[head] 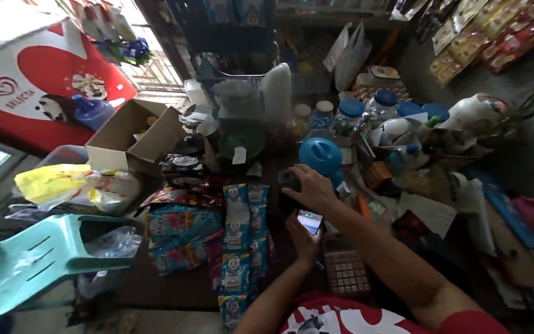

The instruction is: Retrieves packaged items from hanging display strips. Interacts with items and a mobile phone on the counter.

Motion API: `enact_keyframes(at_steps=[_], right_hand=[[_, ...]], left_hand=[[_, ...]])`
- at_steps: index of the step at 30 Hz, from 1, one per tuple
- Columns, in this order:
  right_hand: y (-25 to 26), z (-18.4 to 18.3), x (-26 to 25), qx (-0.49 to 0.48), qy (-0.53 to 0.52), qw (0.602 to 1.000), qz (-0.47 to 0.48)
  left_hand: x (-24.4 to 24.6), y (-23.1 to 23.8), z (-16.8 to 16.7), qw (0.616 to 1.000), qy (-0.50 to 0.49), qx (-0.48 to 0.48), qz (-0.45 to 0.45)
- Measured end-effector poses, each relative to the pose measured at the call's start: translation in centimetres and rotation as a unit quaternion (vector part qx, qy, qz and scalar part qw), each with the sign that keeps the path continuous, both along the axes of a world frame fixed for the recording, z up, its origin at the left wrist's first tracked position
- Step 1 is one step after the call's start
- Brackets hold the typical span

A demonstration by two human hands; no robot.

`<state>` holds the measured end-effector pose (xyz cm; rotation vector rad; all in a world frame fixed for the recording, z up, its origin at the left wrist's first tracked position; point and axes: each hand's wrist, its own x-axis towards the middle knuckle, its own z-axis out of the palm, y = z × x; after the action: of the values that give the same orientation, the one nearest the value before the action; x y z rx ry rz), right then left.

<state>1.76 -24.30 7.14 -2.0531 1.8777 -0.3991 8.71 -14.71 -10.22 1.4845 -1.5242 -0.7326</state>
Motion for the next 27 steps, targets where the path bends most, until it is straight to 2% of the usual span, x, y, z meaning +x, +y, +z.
enact_keyframes(at_steps=[3,8,12,17,27], right_hand=[[3.0,-0.1,-2.8,-0.122,-0.041,0.991,-0.022],[8.2,-2.2,-8.3,-0.154,-0.127,0.978,-0.056],[12.2,-4.4,-10.7,-0.135,-0.158,0.976,-0.06],[15.6,-6.9,-11.1,-0.111,-0.184,0.975,-0.054],[17.8,-9.3,-10.0,-0.053,-0.221,0.974,-0.022]], left_hand=[[-1.3,-1.1,0.6,0.999,-0.004,0.039,-0.01],[-3.4,-2.5,1.4,0.995,-0.024,0.091,-0.019],[-5.1,-3.6,1.8,0.99,-0.043,0.135,-0.002],[-6.1,-5.0,1.7,0.983,-0.074,0.164,0.02],[-6.9,-5.5,2.7,0.971,-0.137,0.188,0.05]])
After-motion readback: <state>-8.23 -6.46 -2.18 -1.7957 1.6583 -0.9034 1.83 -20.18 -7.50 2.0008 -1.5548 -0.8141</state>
